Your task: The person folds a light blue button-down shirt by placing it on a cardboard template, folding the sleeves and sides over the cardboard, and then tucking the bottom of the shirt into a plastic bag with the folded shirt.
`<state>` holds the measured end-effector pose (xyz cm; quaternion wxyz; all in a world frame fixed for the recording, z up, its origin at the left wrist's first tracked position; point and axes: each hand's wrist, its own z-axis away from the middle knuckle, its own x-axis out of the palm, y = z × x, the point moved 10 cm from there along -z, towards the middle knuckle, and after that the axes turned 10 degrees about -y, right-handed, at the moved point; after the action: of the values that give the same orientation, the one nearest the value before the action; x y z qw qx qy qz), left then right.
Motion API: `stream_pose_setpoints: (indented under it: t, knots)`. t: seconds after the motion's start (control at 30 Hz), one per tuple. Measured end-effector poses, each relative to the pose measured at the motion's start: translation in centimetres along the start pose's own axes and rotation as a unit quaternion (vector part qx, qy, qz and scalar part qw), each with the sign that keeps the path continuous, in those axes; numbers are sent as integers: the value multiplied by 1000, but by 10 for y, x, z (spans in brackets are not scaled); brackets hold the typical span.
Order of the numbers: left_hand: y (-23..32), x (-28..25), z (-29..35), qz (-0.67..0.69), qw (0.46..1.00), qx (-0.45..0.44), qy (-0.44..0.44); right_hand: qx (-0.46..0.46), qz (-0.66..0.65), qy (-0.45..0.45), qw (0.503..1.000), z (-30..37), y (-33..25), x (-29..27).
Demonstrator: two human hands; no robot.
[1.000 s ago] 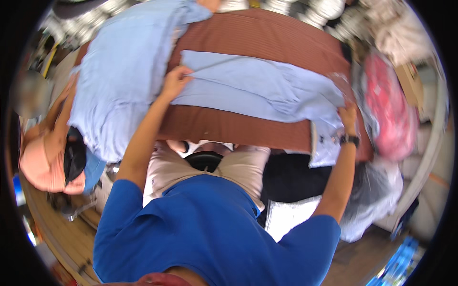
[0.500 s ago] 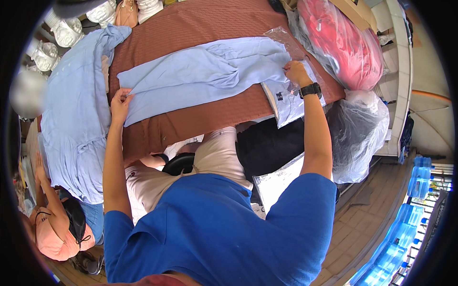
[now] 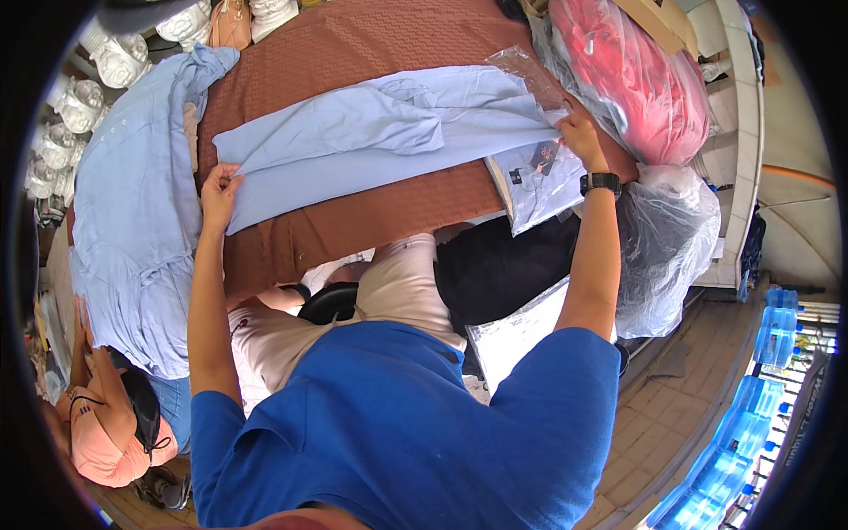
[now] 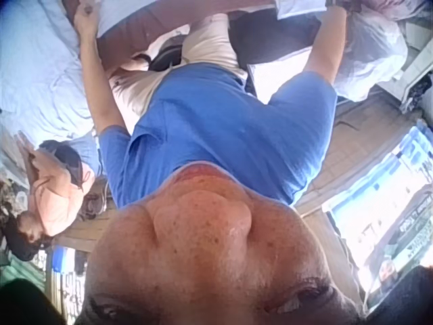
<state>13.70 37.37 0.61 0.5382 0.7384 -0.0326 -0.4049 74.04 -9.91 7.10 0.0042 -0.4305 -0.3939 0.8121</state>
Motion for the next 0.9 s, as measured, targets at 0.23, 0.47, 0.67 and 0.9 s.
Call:
stream_pose_setpoints:
  t: [0.23,0.47,0.67,0.9]
  knots:
    - [5,3,-2,9,1000,-3,-6,-255,253,219,907,5,-65,-1]
    - [2,4,-2,1,1000,-9,-8,-62,273,2,960,0,-53,59]
    - [3,4,-2,10,1000,-3,-10,-113,154,49,980,32,-54,29]
    - [4,3,-2,15,1000,3,-10,-209,21,56,976,58,-64,20]
